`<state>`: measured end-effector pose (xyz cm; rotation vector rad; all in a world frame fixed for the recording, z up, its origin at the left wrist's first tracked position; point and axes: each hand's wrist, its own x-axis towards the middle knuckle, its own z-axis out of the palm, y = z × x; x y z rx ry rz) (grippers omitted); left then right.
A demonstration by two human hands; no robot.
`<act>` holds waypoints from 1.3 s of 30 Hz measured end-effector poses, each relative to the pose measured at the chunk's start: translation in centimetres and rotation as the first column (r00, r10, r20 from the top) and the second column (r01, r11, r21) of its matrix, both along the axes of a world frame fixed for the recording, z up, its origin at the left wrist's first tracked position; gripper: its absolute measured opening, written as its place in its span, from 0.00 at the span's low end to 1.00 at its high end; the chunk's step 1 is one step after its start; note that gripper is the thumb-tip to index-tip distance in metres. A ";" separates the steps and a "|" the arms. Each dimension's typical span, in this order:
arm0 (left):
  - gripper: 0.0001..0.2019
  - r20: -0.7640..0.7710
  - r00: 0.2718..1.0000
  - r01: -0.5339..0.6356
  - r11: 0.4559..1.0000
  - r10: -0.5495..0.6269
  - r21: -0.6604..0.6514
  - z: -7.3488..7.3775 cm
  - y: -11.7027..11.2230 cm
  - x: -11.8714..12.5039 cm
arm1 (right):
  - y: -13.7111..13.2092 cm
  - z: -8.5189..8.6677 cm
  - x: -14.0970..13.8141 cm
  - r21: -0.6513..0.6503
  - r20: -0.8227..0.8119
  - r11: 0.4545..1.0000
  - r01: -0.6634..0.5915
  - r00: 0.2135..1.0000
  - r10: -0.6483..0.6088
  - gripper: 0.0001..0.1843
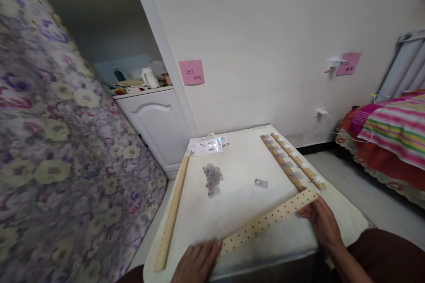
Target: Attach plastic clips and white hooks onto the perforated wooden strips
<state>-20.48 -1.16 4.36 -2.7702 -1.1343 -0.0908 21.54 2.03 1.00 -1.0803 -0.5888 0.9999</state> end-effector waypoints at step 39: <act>0.22 0.450 0.864 -0.275 0.960 0.226 0.047 -3.4 5.0 0.2 | -2.0 -2.2 0.5 -0.224 0.740 0.936 0.270 0.673 -0.017 0.23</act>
